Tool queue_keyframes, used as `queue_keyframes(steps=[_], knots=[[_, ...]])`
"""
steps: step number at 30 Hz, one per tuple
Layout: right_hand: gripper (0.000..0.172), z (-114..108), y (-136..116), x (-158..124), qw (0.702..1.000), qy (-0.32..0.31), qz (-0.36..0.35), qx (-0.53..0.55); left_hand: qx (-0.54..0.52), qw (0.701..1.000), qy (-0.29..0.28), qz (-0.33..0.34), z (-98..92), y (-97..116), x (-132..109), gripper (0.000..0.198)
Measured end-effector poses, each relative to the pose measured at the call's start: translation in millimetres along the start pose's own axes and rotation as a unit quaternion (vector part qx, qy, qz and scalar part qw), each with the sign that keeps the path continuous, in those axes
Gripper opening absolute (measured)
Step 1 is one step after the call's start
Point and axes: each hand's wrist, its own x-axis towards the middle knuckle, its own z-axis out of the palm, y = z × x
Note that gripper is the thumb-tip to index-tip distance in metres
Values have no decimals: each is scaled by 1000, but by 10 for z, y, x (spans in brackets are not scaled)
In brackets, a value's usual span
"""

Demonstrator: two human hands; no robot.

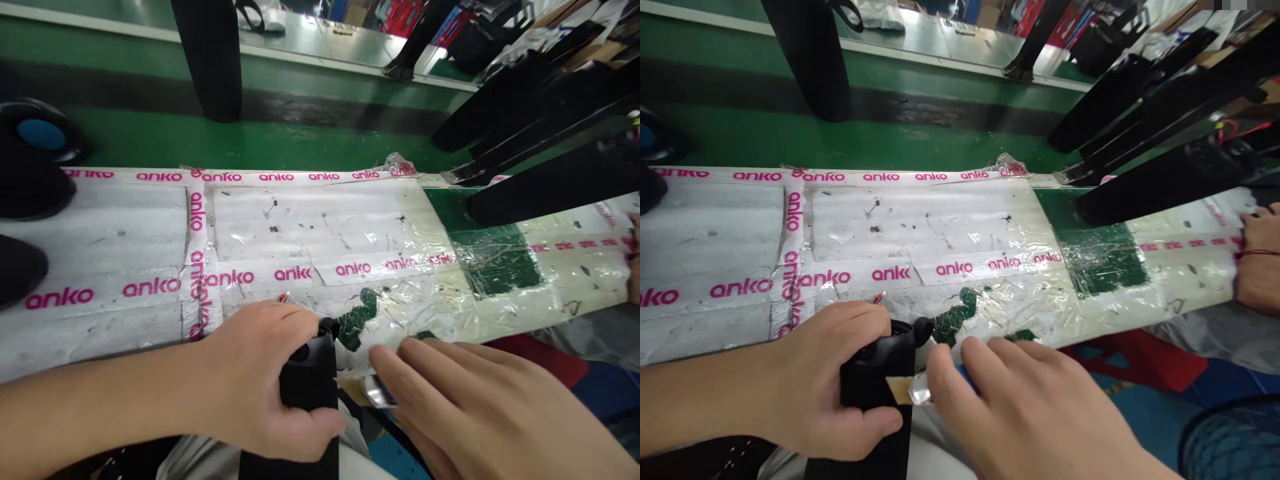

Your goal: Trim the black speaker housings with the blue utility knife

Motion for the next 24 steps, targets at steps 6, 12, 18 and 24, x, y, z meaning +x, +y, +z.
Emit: queue_keyframes(steps=[6, 12, 18, 24], knots=[[41, 157, -105, 112, 999, 18, -7, 30, 2, 1000, 2, -22, 1, 14, 4, 45], [44, 112, -70, 189, 1000, -3, -21, 11, 6, 1000, -3, -10, 18, -28, 20, 49], [49, 136, -98, 212, 1000, -14, -12, -5, -10, 999, -7, -37, 6, 2, 17, 48], [56, 116, -175, 145, 999, -31, 24, -35, -5, 997, -35, -69, 9, 49, 47, 42]])
